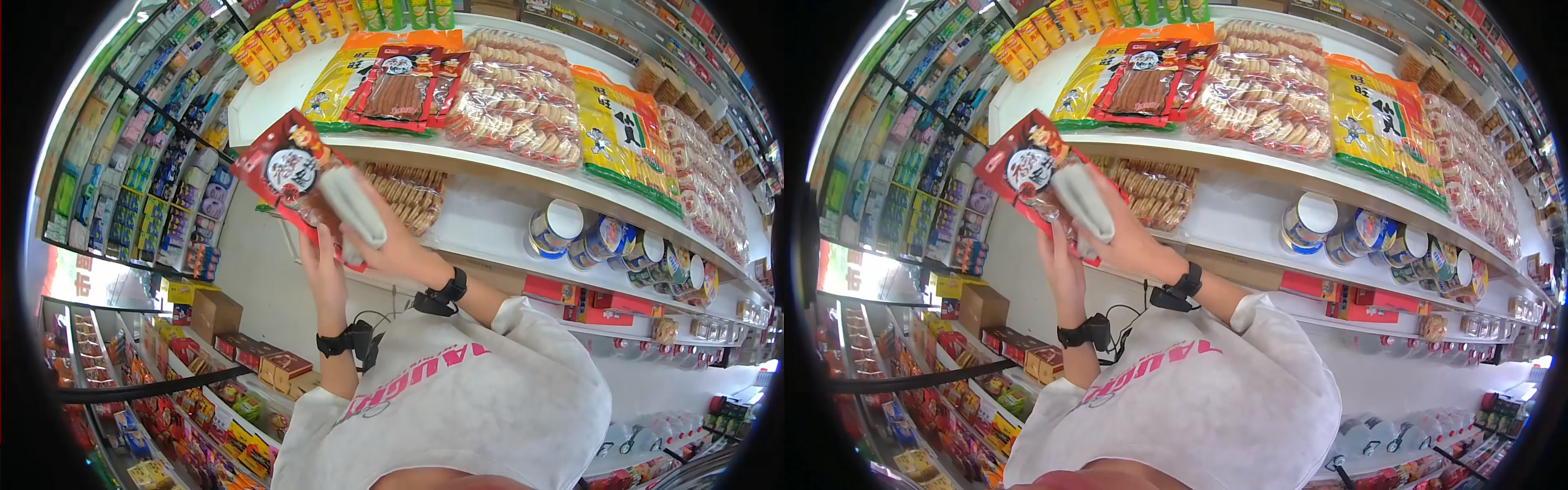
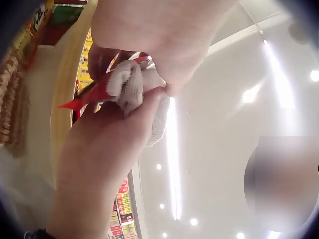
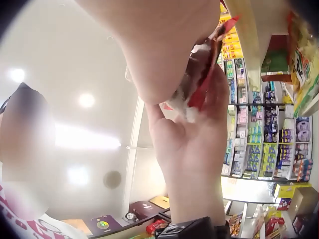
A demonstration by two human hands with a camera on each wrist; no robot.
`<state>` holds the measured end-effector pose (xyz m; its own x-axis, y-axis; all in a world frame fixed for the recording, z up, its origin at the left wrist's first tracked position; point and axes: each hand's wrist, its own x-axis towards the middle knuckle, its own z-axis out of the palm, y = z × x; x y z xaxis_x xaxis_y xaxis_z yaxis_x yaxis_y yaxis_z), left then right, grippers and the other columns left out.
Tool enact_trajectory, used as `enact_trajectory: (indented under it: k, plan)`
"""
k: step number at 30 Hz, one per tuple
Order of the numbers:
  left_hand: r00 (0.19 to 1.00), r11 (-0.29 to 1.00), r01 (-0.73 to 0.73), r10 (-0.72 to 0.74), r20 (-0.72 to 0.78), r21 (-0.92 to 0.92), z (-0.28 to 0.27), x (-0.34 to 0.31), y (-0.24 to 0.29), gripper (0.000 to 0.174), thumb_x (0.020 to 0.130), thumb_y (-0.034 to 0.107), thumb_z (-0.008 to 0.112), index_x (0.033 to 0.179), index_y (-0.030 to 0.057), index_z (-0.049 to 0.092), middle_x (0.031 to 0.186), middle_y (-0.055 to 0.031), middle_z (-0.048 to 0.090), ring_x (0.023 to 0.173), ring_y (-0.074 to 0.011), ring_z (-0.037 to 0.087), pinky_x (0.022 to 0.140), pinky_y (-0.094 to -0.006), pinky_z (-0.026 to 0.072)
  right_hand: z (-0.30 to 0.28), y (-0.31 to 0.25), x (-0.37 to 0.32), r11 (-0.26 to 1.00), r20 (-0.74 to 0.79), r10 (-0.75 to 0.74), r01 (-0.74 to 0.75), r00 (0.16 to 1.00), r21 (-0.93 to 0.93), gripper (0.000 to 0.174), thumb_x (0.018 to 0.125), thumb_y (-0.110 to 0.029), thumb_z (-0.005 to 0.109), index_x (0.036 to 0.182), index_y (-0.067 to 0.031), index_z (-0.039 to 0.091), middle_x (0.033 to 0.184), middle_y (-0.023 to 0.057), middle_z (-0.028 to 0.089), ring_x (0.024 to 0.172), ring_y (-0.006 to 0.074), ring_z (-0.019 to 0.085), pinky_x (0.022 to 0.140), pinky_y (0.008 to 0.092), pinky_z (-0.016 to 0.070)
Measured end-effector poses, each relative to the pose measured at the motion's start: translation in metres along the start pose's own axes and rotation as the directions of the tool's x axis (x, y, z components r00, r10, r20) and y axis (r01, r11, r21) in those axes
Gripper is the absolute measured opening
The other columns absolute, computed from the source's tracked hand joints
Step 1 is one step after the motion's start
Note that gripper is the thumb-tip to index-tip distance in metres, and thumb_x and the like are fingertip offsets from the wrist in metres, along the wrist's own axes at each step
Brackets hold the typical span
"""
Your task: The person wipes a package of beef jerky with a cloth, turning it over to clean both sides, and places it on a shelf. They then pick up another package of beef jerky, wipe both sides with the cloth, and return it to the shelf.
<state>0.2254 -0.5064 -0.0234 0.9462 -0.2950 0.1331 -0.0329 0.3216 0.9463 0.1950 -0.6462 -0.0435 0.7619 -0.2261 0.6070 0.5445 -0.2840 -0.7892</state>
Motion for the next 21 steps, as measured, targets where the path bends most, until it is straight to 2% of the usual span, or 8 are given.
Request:
enact_trajectory:
  k: [5,7,10,11,14,17,19,21]
  plan:
    - [1.0,0.998,-0.027,0.027,0.002,-0.061,0.017,0.019,0.002,0.048,0.106,0.022,0.05,0.147,0.0005,0.038,0.143,-0.0102,0.049,0.128,-0.0194,0.051,0.104,-0.0356,0.0451,-0.054,0.037,0.013,0.968,-0.182,0.235,-0.212,0.955,0.135,0.064,0.095,-0.015,0.064,0.149,0.0017,0.035,0.148,0.0194,0.044,0.137,0.0312,0.043,0.113,0.0363,0.0328]
    - [1.0,0.997,-0.004,0.006,0.03,-0.072,0.022,0.033,0.004,0.048,0.106,0.023,0.05,0.146,0.0003,0.04,0.142,-0.01,0.05,0.128,-0.0189,0.051,0.104,-0.0352,0.0451,-0.076,0.028,0.016,0.877,-0.103,0.395,-0.342,0.913,0.336,0.057,0.097,-0.019,0.064,0.145,0.0008,0.042,0.14,0.0137,0.053,0.128,0.0248,0.05,0.11,0.0351,0.0366]
    - [0.996,0.998,0.056,-0.054,0.07,-0.036,0.022,0.053,0.0,0.046,0.106,0.024,0.051,0.144,0.0001,0.043,0.141,-0.0098,0.052,0.127,-0.0175,0.052,0.104,-0.0336,0.0448,-0.104,0.008,0.007,0.764,0.171,0.548,-0.574,0.819,0.294,0.051,0.098,-0.026,0.066,0.139,-0.0014,0.05,0.127,0.0052,0.061,0.118,0.0145,0.053,0.104,0.0323,0.0413]
    - [0.993,0.997,0.077,-0.076,0.088,-0.014,0.022,0.062,-0.004,0.046,0.106,0.024,0.051,0.144,0.0001,0.044,0.14,-0.0098,0.052,0.126,-0.017,0.052,0.104,-0.0329,0.0446,-0.097,0.007,0.002,0.914,0.042,0.304,-0.304,0.952,0.269,0.047,0.096,-0.025,0.068,0.134,-0.0011,0.054,0.117,0.0023,0.063,0.105,0.0105,0.057,0.093,0.0297,0.048]
    - [0.971,0.924,-0.195,0.135,0.197,0.329,0.027,0.09,-0.026,0.043,0.106,0.024,0.051,0.142,0.0006,0.046,0.134,-0.0091,0.055,0.122,-0.0156,0.054,0.099,-0.0312,0.0478,-0.106,0.02,0.002,0.928,-0.104,0.296,-0.26,0.95,0.265,0.044,0.095,-0.022,0.07,0.131,-0.0011,0.056,0.109,0.0005,0.065,0.096,0.0084,0.06,0.084,0.0274,0.0508]
    - [0.979,0.91,-0.182,0.13,0.159,0.372,0.051,0.115,-0.025,0.054,0.101,0.023,0.059,0.147,0.0012,0.041,0.136,-0.0131,0.053,0.122,-0.0166,0.054,0.098,-0.0304,0.0475,-0.114,0.029,0.033,0.953,-0.342,0.281,-0.22,0.897,0.207,0.036,0.094,-0.022,0.071,0.121,0.0,0.06,0.099,0.0017,0.067,0.089,0.0078,0.061,0.076,0.0265,0.051]
    - [0.945,0.816,-0.317,0.315,0.087,0.483,0.074,0.123,-0.021,0.056,0.098,0.021,0.065,0.145,0.0007,0.043,0.13,-0.0154,0.057,0.115,-0.0177,0.059,0.094,-0.0304,0.0489,-0.126,0.035,0.056,0.953,-0.402,0.301,-0.268,0.865,0.139,0.034,0.095,-0.024,0.069,0.117,0.0014,0.061,0.097,0.0046,0.068,0.088,0.0087,0.061,0.074,0.027,0.0505]
    - [0.943,0.827,-0.283,0.149,0.296,0.486,0.06,0.12,-0.043,0.051,0.097,0.019,0.065,0.141,0.0013,0.048,0.127,-0.0121,0.059,0.114,-0.0169,0.059,0.093,-0.03,0.05,-0.147,0.043,0.072,0.928,-0.378,0.345,-0.371,0.859,0.002,0.034,0.097,-0.026,0.067,0.114,0.0031,0.061,0.095,0.0085,0.068,0.086,0.0104,0.062,0.072,0.0278,0.05]
